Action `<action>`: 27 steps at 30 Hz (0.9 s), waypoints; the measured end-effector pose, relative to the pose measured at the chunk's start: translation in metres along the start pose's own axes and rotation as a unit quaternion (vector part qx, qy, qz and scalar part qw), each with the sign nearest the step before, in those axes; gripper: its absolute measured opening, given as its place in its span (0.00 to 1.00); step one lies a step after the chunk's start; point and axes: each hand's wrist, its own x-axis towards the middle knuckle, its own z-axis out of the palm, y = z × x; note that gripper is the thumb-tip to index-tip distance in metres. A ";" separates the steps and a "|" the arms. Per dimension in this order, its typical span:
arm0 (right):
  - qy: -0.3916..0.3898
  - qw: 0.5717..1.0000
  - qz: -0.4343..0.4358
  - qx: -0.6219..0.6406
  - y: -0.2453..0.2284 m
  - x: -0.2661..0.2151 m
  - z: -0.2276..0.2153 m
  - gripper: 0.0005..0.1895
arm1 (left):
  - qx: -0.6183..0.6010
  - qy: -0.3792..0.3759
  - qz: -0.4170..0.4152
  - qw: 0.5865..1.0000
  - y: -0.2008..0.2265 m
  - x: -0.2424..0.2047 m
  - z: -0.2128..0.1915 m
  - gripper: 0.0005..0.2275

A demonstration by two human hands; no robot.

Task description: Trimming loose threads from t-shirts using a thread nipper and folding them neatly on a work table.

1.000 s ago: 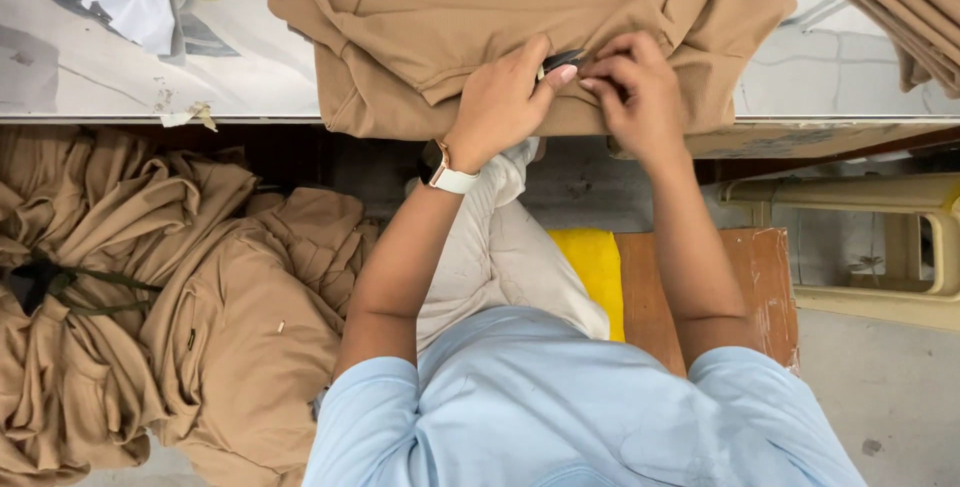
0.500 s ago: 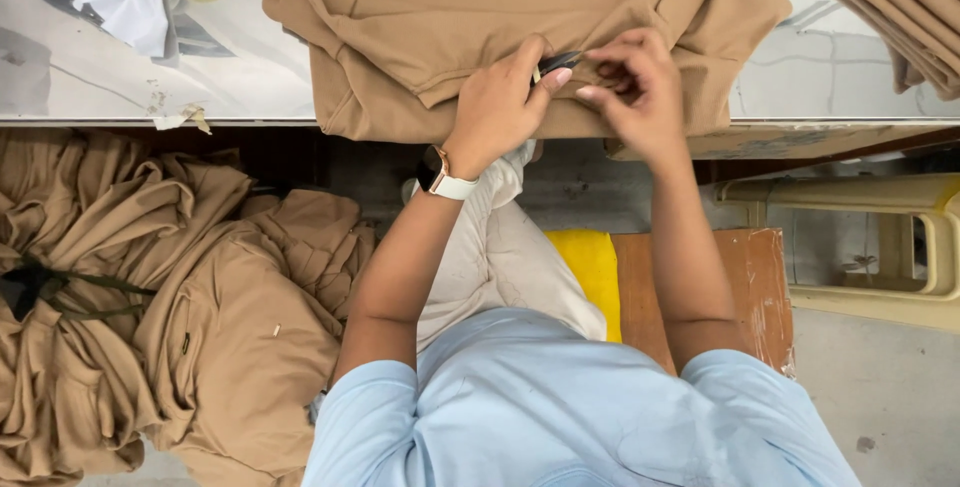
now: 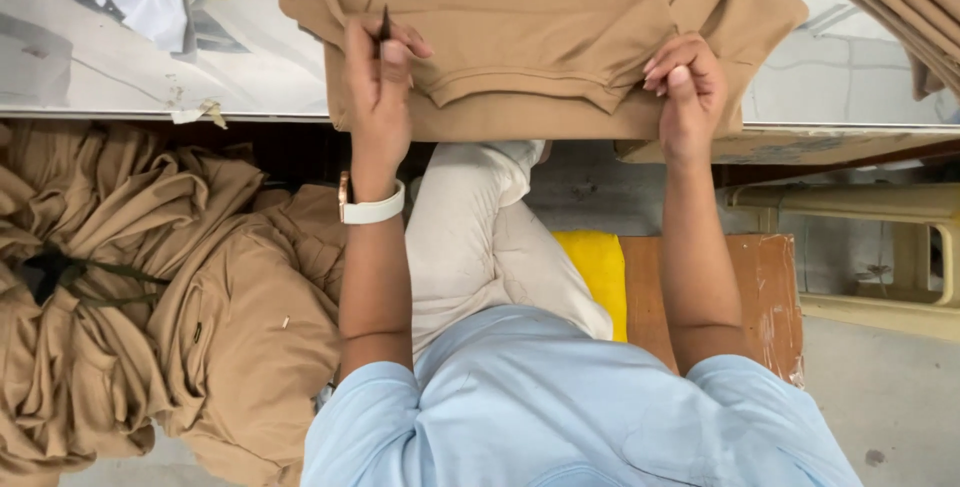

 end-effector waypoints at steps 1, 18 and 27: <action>-0.026 0.999 -0.022 -0.017 -0.001 -0.001 0.002 0.14 | 0.093 -0.027 0.020 0.995 0.015 -0.001 -0.008 0.15; 0.037 0.940 -0.100 -0.325 -0.041 0.021 0.046 0.18 | 0.365 0.199 0.125 0.901 -0.062 -0.033 0.018 0.16; 0.087 0.946 -0.143 -0.276 -0.033 0.020 0.041 0.13 | 0.359 0.216 0.121 0.900 -0.087 -0.048 0.014 0.17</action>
